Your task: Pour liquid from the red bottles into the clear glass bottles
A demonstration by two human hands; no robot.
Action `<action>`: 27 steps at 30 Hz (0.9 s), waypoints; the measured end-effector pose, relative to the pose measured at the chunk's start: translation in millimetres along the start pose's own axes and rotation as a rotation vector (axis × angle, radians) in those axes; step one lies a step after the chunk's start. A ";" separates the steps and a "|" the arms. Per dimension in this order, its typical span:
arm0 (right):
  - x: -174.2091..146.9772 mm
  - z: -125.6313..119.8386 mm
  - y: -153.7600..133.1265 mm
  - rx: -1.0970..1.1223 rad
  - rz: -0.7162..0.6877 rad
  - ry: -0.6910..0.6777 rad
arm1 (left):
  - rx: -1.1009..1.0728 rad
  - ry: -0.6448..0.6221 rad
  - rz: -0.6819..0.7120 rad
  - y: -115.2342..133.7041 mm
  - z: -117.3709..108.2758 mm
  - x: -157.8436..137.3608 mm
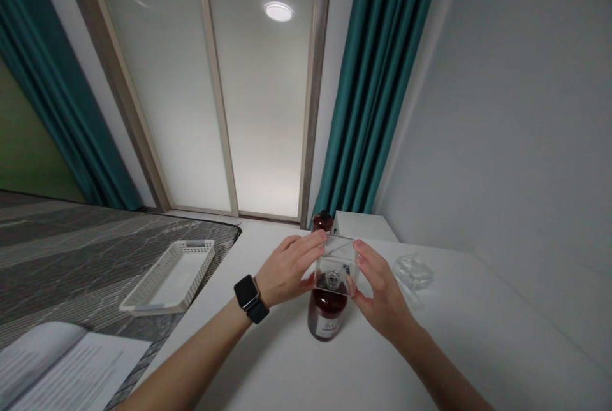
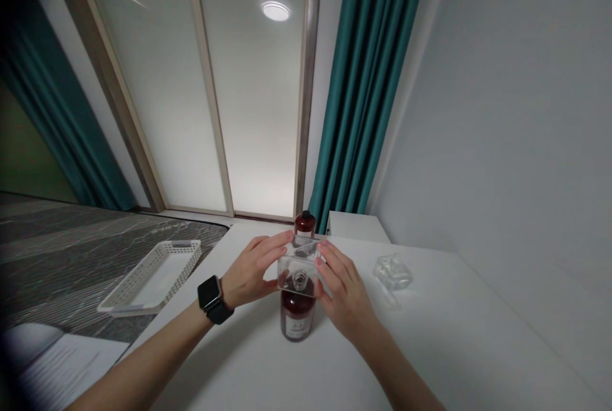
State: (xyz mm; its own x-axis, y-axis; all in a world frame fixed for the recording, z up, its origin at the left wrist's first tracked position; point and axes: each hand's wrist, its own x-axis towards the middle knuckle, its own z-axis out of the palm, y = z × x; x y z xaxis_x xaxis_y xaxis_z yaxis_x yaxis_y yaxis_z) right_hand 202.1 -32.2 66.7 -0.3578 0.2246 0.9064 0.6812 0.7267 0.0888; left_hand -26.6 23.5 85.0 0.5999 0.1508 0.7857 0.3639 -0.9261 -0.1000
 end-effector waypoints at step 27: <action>4.8 -4.9 6.8 0.100 0.153 -0.175 | -0.139 -0.061 -0.147 -2.1 3.6 -2.2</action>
State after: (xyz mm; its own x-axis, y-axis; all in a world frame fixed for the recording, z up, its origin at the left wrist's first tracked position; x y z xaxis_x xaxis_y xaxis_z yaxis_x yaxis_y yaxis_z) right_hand 208.1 -29.3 73.7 -0.3661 0.4395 0.8202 0.6724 0.7343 -0.0934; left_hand -26.1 26.4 81.3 0.5915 0.3045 0.7466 0.3516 -0.9307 0.1010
